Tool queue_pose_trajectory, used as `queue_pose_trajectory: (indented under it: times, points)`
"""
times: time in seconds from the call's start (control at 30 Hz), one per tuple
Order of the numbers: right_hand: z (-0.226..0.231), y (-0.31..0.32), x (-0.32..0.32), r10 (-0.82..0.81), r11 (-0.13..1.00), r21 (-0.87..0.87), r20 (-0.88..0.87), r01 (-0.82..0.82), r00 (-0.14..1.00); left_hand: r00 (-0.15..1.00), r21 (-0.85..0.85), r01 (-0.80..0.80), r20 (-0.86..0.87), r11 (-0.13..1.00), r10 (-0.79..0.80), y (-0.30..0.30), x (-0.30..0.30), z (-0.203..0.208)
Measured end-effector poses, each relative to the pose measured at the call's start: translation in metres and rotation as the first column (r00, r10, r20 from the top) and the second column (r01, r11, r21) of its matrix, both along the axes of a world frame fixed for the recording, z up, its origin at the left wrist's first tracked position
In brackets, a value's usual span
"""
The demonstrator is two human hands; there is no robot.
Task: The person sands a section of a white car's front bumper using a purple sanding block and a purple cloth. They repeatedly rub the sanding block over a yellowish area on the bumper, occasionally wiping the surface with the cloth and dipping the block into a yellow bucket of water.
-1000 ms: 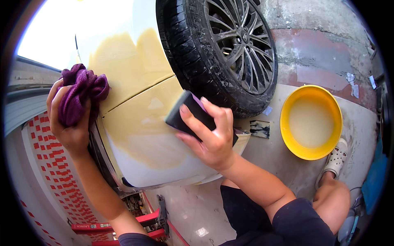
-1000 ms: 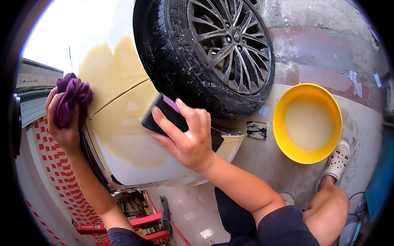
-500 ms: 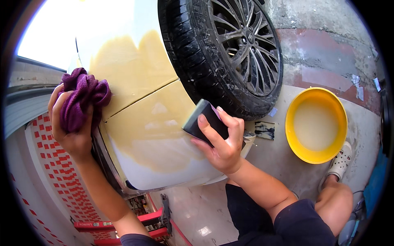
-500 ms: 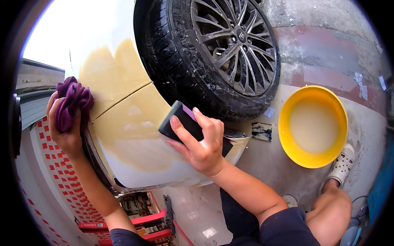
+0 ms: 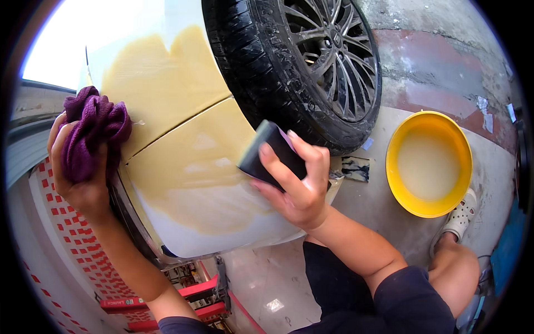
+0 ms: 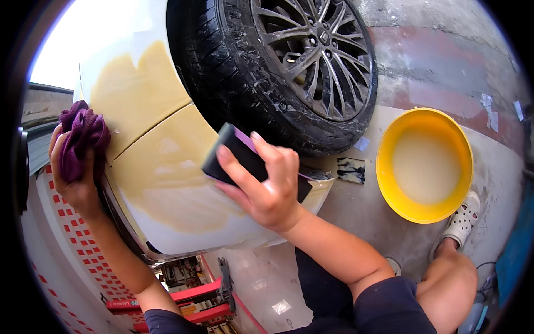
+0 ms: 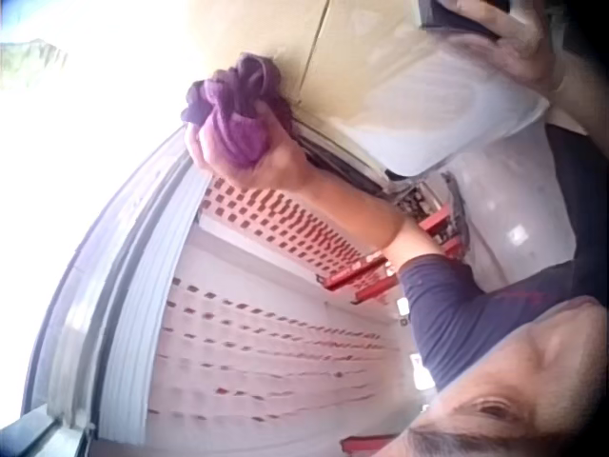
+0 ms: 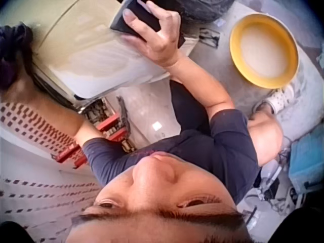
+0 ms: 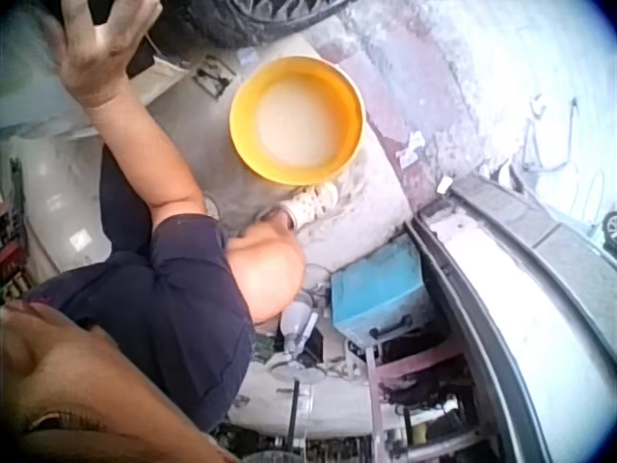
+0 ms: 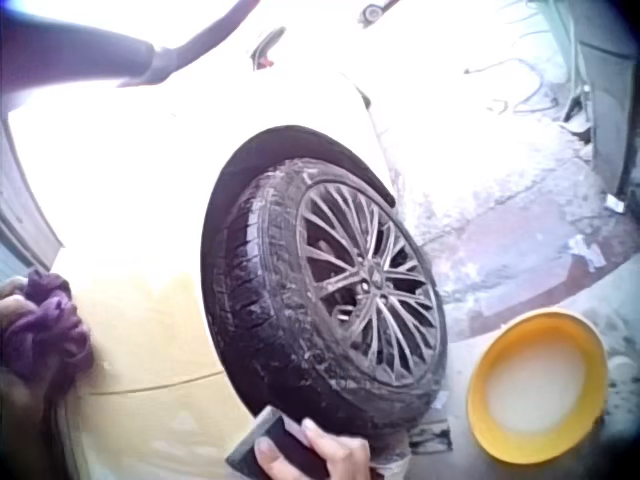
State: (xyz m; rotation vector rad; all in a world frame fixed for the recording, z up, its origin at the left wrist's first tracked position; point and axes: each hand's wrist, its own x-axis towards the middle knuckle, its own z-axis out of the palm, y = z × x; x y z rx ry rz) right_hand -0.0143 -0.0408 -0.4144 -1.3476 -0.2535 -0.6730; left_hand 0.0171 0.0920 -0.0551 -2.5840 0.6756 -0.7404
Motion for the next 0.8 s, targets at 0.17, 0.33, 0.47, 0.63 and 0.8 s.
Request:
queue_pose_trajectory:
  times: [0.17,0.33,0.47,0.63,0.8]
  points:
    - [0.044,0.001,0.04,-0.01,1.0,0.025,-0.043,0.011,0.999,0.999,-0.012,-0.024,-0.035,1.0,0.024,0.002,-0.002,-0.001]
    - [0.018,-0.005,-0.003,0.042,0.999,0.006,-0.063,-0.042,0.997,1.0,0.018,-0.006,-0.014,1.0,0.007,0.0,-0.001,-0.001]
    - [0.049,0.002,0.05,-0.027,0.998,0.055,-0.035,0.029,0.999,1.0,-0.013,-0.015,-0.024,1.0,0.015,0.007,-0.003,0.0]
    - [0.011,-0.004,0.0,0.064,0.998,0.004,-0.046,-0.064,0.997,0.999,-0.014,-0.042,0.002,0.999,0.042,-0.001,-0.001,-0.003]
    - [0.047,0.0,0.056,-0.029,0.996,0.085,-0.013,0.03,0.999,1.0,-0.047,-0.008,0.0,0.999,0.008,0.005,-0.003,0.002]
